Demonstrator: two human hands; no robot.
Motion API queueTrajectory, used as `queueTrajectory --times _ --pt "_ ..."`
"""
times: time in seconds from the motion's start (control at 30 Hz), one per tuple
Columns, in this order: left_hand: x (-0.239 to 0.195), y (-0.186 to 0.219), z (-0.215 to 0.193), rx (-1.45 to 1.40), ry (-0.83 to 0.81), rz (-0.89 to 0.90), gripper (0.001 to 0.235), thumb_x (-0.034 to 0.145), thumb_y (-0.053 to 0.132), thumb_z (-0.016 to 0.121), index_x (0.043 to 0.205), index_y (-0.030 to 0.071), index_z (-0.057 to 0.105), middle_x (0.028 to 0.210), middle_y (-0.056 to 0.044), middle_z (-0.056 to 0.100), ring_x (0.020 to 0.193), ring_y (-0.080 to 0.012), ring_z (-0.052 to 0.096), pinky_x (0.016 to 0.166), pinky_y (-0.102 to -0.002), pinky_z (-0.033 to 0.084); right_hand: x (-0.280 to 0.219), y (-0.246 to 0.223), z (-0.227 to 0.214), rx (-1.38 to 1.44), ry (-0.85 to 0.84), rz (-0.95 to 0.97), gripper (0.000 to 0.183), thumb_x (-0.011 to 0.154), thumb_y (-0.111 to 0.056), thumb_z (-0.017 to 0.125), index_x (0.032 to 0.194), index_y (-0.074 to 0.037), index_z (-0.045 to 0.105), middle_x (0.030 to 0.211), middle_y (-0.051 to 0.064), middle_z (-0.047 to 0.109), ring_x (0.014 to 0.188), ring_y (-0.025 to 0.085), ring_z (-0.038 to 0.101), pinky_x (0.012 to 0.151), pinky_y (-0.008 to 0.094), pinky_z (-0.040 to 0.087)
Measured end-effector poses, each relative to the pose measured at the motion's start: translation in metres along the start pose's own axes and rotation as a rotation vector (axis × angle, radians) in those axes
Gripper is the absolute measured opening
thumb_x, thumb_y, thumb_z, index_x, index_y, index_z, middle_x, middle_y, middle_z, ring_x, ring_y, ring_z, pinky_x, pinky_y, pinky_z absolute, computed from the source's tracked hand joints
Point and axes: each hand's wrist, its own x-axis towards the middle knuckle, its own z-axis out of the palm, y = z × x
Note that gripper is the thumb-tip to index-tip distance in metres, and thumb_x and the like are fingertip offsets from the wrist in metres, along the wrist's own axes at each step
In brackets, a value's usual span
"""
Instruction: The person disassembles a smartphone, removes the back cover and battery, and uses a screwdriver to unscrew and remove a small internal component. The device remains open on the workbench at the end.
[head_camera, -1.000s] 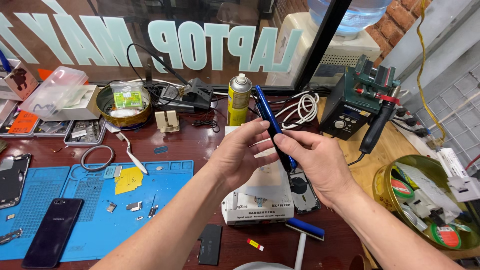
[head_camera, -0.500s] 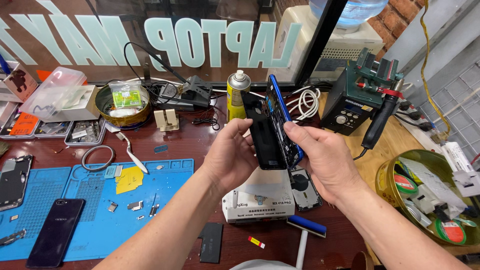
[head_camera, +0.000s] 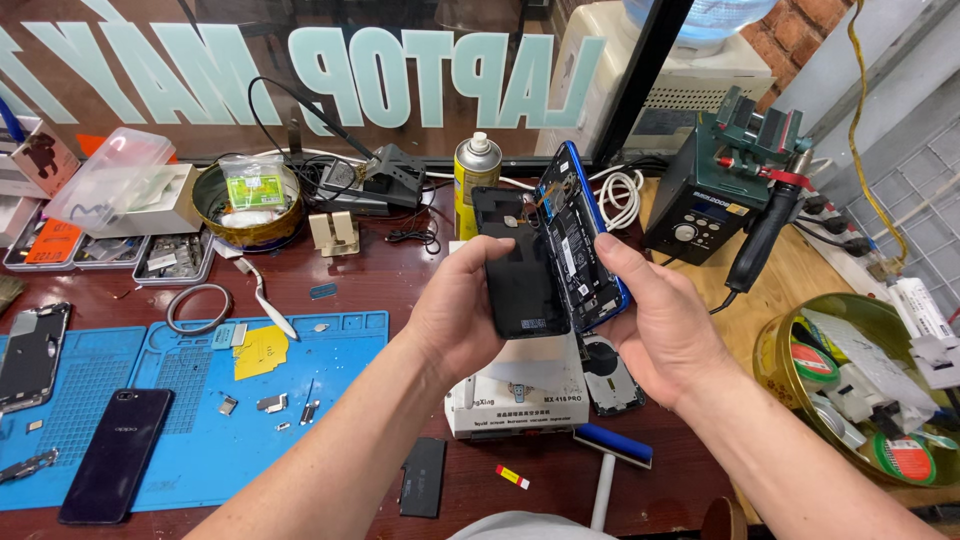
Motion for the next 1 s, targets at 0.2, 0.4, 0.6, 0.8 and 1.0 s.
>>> queueTrajectory --times 0.2,0.4,0.6,0.8,1.0 --pt "0.002 -0.002 0.006 0.078 0.046 0.011 0.027 0.090 0.022 0.067 0.112 0.007 0.067 0.103 -0.007 0.072 0.090 -0.0195 0.070 0.086 -0.038 0.057 -0.001 0.014 0.004 0.007 0.003 0.037 0.039 0.094 -0.035 0.066 0.113 -0.001 0.070 0.102 0.006 0.075 0.090 0.016 0.070 0.084 0.041 0.059" --pt "0.002 -0.004 0.014 0.424 0.198 0.116 0.050 0.074 0.006 0.077 0.122 0.007 0.061 0.099 -0.008 0.072 0.084 -0.0177 0.072 0.073 -0.037 0.061 -0.004 0.036 0.007 -0.001 -0.010 0.081 0.033 0.094 -0.026 0.063 0.115 -0.002 0.071 0.101 0.005 0.074 0.090 0.015 0.070 0.078 0.042 0.060" --pt "0.006 0.000 0.015 0.887 0.372 0.128 0.082 0.064 0.010 0.082 0.141 0.011 0.054 0.102 -0.009 0.075 0.086 -0.0178 0.074 0.073 -0.035 0.062 0.002 0.045 -0.003 -0.156 -0.032 0.109 0.028 0.096 -0.019 0.062 0.113 0.000 0.073 0.100 0.005 0.076 0.088 0.014 0.071 0.080 0.035 0.060" --pt "0.017 0.001 0.013 1.279 0.425 0.071 0.076 0.069 0.012 0.073 0.142 0.010 0.054 0.100 -0.014 0.076 0.087 -0.0212 0.074 0.076 -0.035 0.060 0.005 0.054 -0.002 -0.469 0.093 0.257 0.024 0.093 -0.021 0.069 0.101 -0.001 0.080 0.088 0.005 0.074 0.076 0.014 0.066 0.066 0.031 0.056" --pt "0.028 -0.004 0.007 1.513 0.472 0.032 0.055 0.071 0.021 0.071 0.125 0.011 0.071 0.103 -0.019 0.077 0.096 -0.0283 0.076 0.086 -0.038 0.059 0.010 0.056 0.005 -0.873 0.115 0.288 0.034 0.087 -0.032 0.077 0.088 0.002 0.077 0.075 0.006 0.074 0.063 0.013 0.066 0.055 0.031 0.052"
